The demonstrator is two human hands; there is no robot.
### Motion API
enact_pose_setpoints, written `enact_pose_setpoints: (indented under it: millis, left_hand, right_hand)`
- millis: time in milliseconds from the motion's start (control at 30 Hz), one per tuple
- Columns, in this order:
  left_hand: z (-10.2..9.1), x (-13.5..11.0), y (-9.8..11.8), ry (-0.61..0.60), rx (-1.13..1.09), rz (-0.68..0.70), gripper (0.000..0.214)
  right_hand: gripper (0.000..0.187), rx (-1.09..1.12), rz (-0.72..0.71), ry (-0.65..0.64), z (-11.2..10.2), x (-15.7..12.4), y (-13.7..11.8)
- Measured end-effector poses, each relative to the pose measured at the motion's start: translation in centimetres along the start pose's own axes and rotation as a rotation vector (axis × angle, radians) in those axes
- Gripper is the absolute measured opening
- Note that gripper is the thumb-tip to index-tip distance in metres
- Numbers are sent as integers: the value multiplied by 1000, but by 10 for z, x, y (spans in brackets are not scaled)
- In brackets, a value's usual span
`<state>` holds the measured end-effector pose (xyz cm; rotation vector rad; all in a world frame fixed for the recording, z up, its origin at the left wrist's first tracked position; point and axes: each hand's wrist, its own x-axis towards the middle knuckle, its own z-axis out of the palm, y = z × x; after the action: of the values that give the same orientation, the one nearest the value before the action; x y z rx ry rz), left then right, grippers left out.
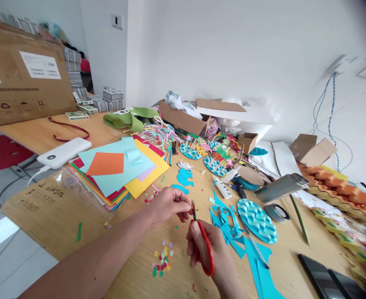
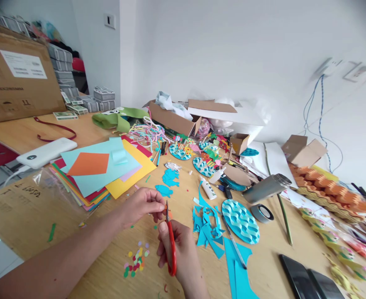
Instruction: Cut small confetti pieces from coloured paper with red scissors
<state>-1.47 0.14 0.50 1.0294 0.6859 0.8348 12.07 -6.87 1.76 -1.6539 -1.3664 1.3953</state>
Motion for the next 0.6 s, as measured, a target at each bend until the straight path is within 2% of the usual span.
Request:
enact_pose_setpoints:
  millis: [600]
  left_hand:
    - [-6,1,2,11,115,10,12]
  right_hand:
    - [53,-39,45,-24,0,0,0]
